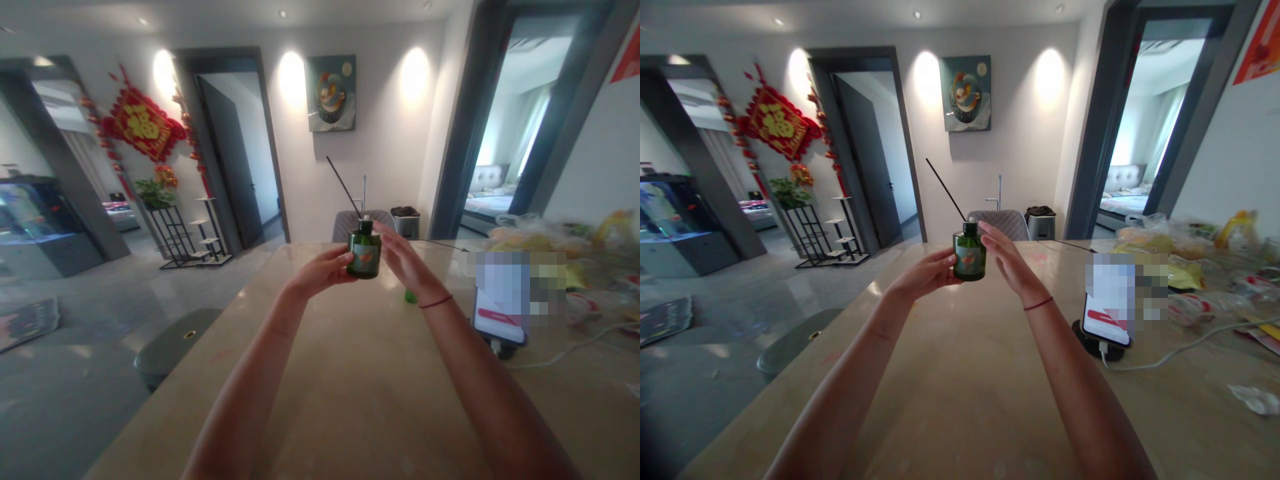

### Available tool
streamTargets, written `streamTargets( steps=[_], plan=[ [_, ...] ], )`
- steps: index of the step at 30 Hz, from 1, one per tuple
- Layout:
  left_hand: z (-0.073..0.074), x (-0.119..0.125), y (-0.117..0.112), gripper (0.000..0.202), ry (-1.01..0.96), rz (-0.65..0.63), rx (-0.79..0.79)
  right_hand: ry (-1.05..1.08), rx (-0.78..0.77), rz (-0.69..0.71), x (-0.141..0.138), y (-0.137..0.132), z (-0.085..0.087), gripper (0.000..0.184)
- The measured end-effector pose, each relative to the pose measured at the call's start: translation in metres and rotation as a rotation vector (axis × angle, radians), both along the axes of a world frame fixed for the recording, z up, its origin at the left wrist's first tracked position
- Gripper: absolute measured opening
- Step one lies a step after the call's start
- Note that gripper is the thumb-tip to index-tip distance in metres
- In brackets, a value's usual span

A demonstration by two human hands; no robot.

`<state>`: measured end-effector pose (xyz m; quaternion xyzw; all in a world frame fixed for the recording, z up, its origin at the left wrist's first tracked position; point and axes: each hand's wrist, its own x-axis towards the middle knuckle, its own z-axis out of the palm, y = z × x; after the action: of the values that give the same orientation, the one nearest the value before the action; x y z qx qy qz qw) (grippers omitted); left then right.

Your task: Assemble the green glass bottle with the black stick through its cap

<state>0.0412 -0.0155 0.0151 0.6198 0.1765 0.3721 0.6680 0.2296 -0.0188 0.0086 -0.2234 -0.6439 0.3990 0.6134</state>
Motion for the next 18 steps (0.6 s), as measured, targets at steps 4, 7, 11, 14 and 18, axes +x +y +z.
streamTargets(
  steps=[4,7,11,14,18],
  plan=[
    [-0.004,0.005,-0.002,0.042,0.022,-0.077,-0.002,0.009,-0.015,0.225,0.003,-0.012,0.005,0.05],
    [-0.005,0.007,-0.004,0.044,0.035,-0.089,-0.009,-0.025,0.005,0.218,0.005,-0.016,0.008,0.05],
    [-0.003,0.009,-0.007,0.037,0.035,-0.073,-0.021,-0.068,0.046,0.1,0.004,-0.017,0.009,0.052],
    [-0.003,0.011,-0.007,0.032,0.019,-0.09,-0.047,-0.08,0.029,0.059,0.003,-0.016,0.009,0.058],
    [-0.003,0.015,-0.004,0.043,0.047,-0.157,-0.165,-0.065,-0.002,0.065,0.004,-0.014,0.007,0.057]
  ],
)
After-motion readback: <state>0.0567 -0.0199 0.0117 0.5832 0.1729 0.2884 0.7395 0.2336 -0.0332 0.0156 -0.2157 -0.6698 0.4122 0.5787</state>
